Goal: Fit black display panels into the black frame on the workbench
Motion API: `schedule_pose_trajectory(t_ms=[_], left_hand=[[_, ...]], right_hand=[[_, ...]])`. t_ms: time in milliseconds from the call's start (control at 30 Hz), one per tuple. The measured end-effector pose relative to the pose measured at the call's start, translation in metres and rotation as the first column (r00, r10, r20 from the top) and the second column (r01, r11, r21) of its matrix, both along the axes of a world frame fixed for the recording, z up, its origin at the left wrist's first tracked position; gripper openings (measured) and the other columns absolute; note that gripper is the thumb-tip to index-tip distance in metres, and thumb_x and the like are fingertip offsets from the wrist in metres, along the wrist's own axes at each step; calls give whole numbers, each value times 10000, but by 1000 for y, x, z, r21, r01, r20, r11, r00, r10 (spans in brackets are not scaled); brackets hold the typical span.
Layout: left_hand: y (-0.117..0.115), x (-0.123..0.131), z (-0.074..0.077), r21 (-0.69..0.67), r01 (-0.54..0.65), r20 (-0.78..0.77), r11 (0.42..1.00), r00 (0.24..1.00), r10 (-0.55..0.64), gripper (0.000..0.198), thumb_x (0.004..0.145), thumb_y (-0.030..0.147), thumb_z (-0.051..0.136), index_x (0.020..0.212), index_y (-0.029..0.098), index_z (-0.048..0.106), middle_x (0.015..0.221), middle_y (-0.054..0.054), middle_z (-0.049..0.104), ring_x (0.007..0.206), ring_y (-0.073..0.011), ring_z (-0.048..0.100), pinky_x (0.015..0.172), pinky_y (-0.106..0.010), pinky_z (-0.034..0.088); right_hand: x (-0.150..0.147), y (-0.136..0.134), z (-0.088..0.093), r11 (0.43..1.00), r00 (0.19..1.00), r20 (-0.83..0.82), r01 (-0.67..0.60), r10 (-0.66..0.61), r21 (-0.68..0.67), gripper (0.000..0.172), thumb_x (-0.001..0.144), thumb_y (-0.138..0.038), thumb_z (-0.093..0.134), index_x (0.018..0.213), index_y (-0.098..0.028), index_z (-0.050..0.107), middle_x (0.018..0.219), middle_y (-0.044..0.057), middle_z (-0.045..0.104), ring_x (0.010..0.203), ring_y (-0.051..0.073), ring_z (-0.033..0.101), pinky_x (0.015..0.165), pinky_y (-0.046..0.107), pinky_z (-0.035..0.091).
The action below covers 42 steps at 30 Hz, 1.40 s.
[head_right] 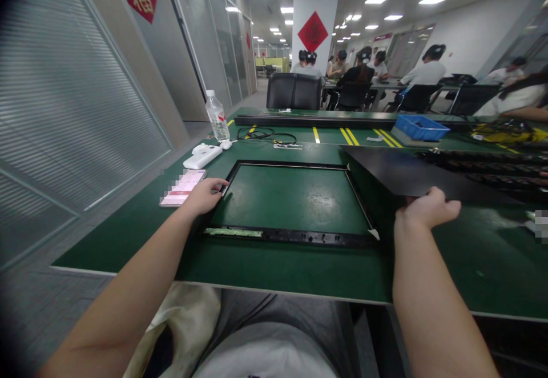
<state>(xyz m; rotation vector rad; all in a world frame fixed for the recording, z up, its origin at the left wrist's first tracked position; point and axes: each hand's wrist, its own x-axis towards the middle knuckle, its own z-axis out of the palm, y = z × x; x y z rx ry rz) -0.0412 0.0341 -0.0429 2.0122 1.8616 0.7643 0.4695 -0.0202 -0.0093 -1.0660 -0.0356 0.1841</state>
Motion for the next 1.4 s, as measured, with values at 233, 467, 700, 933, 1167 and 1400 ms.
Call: schedule_pose_trajectory(t_ms=[233, 467, 700, 933, 1167, 1400], left_hand=[[1, -2, 0, 6, 20, 1, 1000, 1000, -20, 433, 709, 111, 668, 1096, 216, 830, 1237, -148, 761, 1077, -339, 731, 1008, -415, 563], [0, -1, 2, -4, 28, -26, 1000, 999, -28, 427, 729, 135, 668, 1116, 215, 830, 1238, -136, 765, 1062, -318, 733, 990, -385, 571], [0, -2, 2, 9, 38, -38, 999, 999, -38, 458, 707, 108, 651, 1108, 226, 838, 1217, -127, 773, 1048, -318, 735, 985, -388, 578], [1, -2, -1, 29, 40, -48, 999, 998, -39, 463, 690, 114, 650, 1093, 230, 847, 1210, -118, 776, 1042, -315, 735, 984, -385, 582], [1, -2, 0, 26, 58, -71, 998, 996, -56, 490, 707, 102, 629, 1131, 222, 842, 1248, -132, 763, 1081, -317, 725, 1001, -382, 574], [0, -1, 0, 20, 57, -43, 998, 997, -56, 483, 702, 91, 623, 1118, 203, 841, 1293, -151, 749, 1125, -339, 721, 1037, -410, 553]], right_hand=[[2, 3, -7, 999, 999, -18, -45, 45, -2, 362, 715, -38, 472, 942, -281, 329, 1143, -8, 603, 951, 124, 707, 755, 259, 618], [8, 8, -17, 984, 983, -133, -140, 124, -113, 398, 679, -8, 456, 943, -274, 323, 1266, -12, 582, 980, 99, 696, 793, 253, 599], [7, 9, -18, 966, 944, -309, -180, 117, -184, 465, 612, 34, 454, 969, -256, 385, 1191, -12, 599, 916, 86, 668, 767, 244, 560], [8, 12, -23, 963, 935, -341, -177, 99, -204, 552, 605, 49, 421, 1062, -260, 438, 1163, 9, 598, 890, 94, 667, 738, 249, 553], [14, 15, -29, 952, 932, -339, -210, 127, -222, 572, 564, 38, 425, 1061, -241, 472, 1131, -1, 597, 879, 93, 656, 754, 275, 543], [17, 15, -32, 945, 931, -332, -234, 150, -230, 535, 582, 49, 432, 1028, -246, 441, 1182, 12, 575, 897, 100, 649, 773, 292, 542]])
